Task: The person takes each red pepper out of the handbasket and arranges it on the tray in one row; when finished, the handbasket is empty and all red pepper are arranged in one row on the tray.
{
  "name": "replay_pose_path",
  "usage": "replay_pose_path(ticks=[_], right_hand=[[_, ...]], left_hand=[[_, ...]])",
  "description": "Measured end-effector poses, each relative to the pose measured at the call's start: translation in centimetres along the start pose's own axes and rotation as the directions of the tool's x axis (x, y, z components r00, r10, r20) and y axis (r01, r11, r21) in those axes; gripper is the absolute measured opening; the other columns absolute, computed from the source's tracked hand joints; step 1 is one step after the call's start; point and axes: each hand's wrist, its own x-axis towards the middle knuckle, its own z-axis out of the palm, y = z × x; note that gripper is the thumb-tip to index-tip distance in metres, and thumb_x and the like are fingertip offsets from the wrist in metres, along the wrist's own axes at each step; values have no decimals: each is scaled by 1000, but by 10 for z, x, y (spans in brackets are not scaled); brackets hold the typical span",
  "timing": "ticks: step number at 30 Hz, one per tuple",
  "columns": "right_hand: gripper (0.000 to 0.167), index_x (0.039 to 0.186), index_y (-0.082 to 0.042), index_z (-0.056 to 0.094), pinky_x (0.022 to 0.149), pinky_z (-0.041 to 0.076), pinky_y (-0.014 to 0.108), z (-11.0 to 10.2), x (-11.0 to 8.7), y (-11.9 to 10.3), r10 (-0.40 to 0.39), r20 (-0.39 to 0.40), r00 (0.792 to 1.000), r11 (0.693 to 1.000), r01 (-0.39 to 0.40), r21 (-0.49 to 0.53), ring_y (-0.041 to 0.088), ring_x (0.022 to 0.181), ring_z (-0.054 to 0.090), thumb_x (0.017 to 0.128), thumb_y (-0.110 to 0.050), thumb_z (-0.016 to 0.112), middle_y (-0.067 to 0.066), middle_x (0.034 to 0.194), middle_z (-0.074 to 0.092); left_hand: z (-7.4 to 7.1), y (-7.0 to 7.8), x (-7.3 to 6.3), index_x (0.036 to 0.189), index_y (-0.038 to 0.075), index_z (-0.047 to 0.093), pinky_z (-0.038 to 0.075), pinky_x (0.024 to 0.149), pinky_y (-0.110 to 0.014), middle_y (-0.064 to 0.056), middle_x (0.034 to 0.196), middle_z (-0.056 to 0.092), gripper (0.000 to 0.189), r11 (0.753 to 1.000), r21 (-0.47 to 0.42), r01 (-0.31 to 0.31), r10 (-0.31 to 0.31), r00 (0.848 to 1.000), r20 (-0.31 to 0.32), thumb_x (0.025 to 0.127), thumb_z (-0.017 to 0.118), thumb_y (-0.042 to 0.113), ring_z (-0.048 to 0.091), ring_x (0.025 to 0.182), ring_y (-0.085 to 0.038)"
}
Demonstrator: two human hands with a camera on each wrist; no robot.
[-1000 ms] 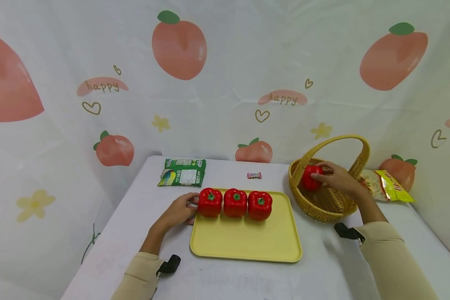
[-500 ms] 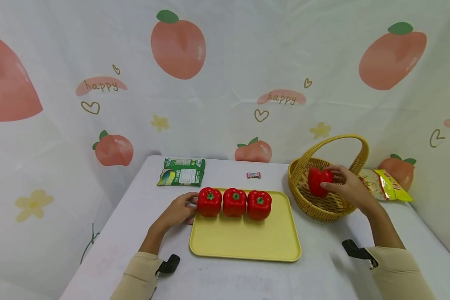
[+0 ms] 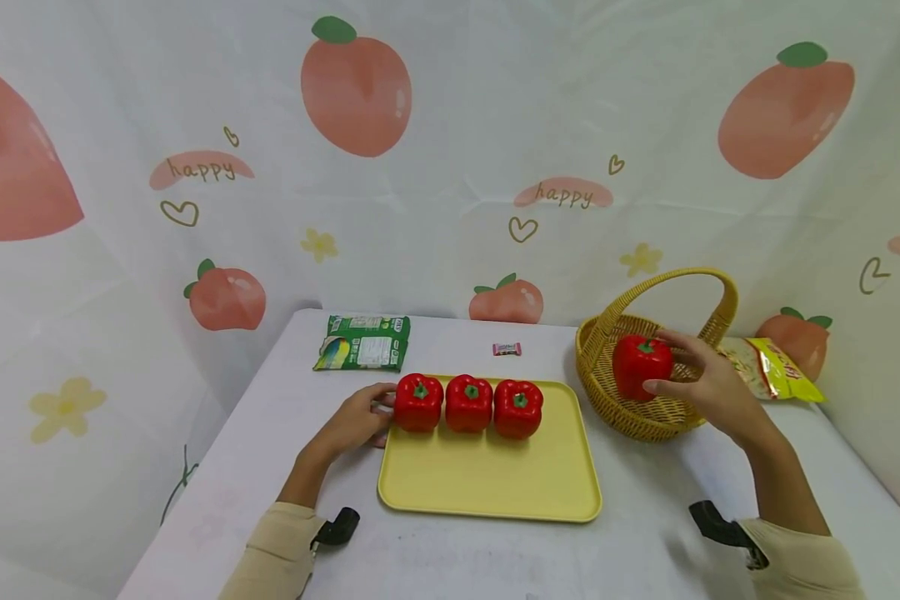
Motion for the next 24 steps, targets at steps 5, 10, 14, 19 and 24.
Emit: replay_pose_path(ticks=[5, 10, 14, 19, 24], right_hand=[[79, 163, -6, 36, 80, 58, 17, 8, -4, -7, -55, -7, 998, 998, 56, 19, 50, 130, 54, 97, -19, 77, 25, 160, 41], [78, 161, -3, 39, 83, 59, 16, 18, -6, -10, -120, 3, 993, 992, 119, 36, 22, 119, 61, 95, -12, 78, 23, 158, 40], [76, 159, -2, 41, 86, 57, 13, 27, -5, -13, -169, 4, 986, 984, 169, 58, -2, 117, 55, 93, -9, 79, 20, 153, 43], [72, 156, -3, 46, 89, 55, 12, 40, -5, -15, -211, 3, 977, 974, 210, 80, 0, 122, 52, 92, -6, 80, 17, 146, 47], [72, 156, -6, 48, 91, 56, 14, 50, -4, -16, -200, 17, 980, 976, 197, 95, 14, 125, 53, 91, -8, 81, 16, 147, 48]], left_hand=[[-1, 0, 1, 150, 4, 55, 66, 71, -35, -17, 132, 64, 56, 1000, -12, -5, 5, 1000, 8, 95, 61, 3, 69, 100, -23], [0, 0, 1, 151, 4, 55, 66, 70, -35, -17, 132, 64, 55, 1000, -13, -2, 2, 1000, 13, 95, 60, 4, 68, 98, -23], [0, -1, 1, 151, 3, 54, 66, 71, -35, -17, 133, 64, 56, 1000, -18, -4, 4, 1000, 13, 95, 61, 4, 68, 99, -23], [0, -1, 1, 151, 3, 55, 66, 71, -34, -17, 133, 64, 56, 1000, -12, -8, 8, 1000, 10, 95, 61, 4, 68, 99, -23], [0, -1, 1, 151, 4, 55, 66, 71, -34, -17, 134, 64, 56, 1000, 1, -10, 10, 1000, 8, 95, 62, 5, 68, 98, -23]])
